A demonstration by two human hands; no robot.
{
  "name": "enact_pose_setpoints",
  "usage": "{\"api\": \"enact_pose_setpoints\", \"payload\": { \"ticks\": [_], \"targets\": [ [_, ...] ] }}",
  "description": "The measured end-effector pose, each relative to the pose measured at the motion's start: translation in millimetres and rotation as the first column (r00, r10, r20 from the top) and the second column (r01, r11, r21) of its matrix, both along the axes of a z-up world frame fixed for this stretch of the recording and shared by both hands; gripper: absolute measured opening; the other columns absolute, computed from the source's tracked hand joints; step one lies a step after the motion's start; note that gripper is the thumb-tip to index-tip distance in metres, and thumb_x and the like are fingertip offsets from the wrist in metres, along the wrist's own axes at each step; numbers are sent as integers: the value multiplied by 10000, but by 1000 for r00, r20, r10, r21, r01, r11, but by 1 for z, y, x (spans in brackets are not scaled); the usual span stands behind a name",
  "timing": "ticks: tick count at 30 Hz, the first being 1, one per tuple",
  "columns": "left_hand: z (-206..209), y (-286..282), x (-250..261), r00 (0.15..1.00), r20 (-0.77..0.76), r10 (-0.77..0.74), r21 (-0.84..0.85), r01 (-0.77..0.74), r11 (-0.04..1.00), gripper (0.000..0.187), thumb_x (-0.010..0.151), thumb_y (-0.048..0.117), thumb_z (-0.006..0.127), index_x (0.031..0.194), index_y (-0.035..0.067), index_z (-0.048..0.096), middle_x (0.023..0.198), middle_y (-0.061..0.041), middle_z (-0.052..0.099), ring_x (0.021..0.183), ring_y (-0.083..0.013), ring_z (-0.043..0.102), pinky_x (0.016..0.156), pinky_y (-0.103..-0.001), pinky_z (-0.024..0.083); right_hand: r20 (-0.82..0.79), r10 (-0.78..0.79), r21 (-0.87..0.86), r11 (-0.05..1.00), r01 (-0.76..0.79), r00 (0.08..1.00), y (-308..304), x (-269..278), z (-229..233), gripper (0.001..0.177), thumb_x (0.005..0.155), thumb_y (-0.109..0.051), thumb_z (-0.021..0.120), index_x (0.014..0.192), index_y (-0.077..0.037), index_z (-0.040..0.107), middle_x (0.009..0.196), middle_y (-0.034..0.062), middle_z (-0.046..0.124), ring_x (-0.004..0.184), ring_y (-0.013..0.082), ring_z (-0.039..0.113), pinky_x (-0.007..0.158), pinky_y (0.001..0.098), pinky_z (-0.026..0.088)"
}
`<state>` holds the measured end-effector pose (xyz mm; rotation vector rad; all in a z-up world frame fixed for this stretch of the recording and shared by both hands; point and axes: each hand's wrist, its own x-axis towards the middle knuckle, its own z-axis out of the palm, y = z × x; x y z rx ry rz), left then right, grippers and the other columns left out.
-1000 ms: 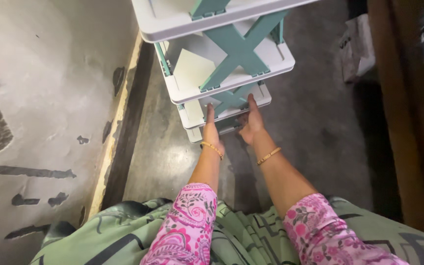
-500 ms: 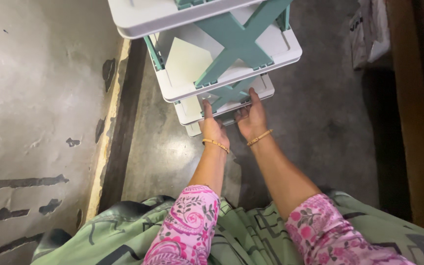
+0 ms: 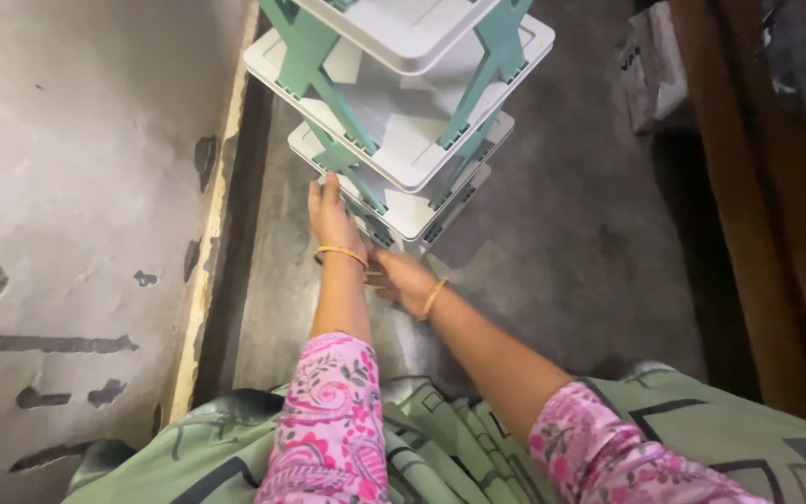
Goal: The person assembles a multi-tiered plastic shelving unit by hand. They repeatedly extend and compress the scissor-like support frames to stack the shelves vertically, ensuring each layer is aligned.
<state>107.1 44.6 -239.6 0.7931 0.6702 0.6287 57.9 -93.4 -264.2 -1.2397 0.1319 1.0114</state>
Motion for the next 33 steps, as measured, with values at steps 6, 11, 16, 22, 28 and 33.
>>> {"api": "enact_pose_setpoints", "payload": {
  "ticks": [6,11,16,22,28,33],
  "targets": [
    [23,-91,-43,804,-498,325,265,-216,940,372,911,336,671,1086,9,678,1056,-144,756,915,-262,709,797,-379,546,2,-361,14,932,361,933,-112,84,-45,294,985,-336,520,1038,-97,682,899,75,730,777,209,680,731,341,593],
    [1,-171,-46,817,-430,-383,-292,276,916,751,903,615,661,1263,-43,622,1264,-218,644,1017,-310,640,864,-443,473,33,-668,49,744,667,743,-146,142,-25,299,962,-422,581,1071,-153,655,911,-22,720,837,152,671,784,388,572],
    [25,-162,-29,817,-193,-544,-275,487,829,965,815,664,628,1561,93,410,1584,-100,432,1431,-259,410,1149,-425,331,222,-575,-91,792,604,788,-146,187,-23,747,1043,-630,624,1269,80,580,975,72,389,941,358,313,802,536,156],
    [31,-163,-9,855,-113,-506,-270,463,844,960,826,679,639,1568,116,408,1667,-80,344,1503,-263,334,1207,-473,283,121,-468,129,882,454,875,-128,209,15,766,899,-689,524,1432,-139,539,1287,41,663,1195,235,549,1097,559,342],
    [30,-148,-4,882,-280,-378,-438,233,868,928,768,676,594,1579,295,352,1633,9,295,1475,-218,293,1189,-481,272,111,-433,108,900,423,894,-114,184,15,670,887,-530,711,1396,-116,575,1273,77,646,1161,277,600,1095,586,392],
    [23,-109,-4,967,-149,-207,-382,137,914,952,750,662,716,1509,140,477,1583,-75,451,1435,-281,435,1177,-485,334,-24,-576,15,817,576,817,-79,122,9,724,847,-580,680,1411,-150,533,1288,60,585,1158,248,524,1025,619,366]
  ]
}}
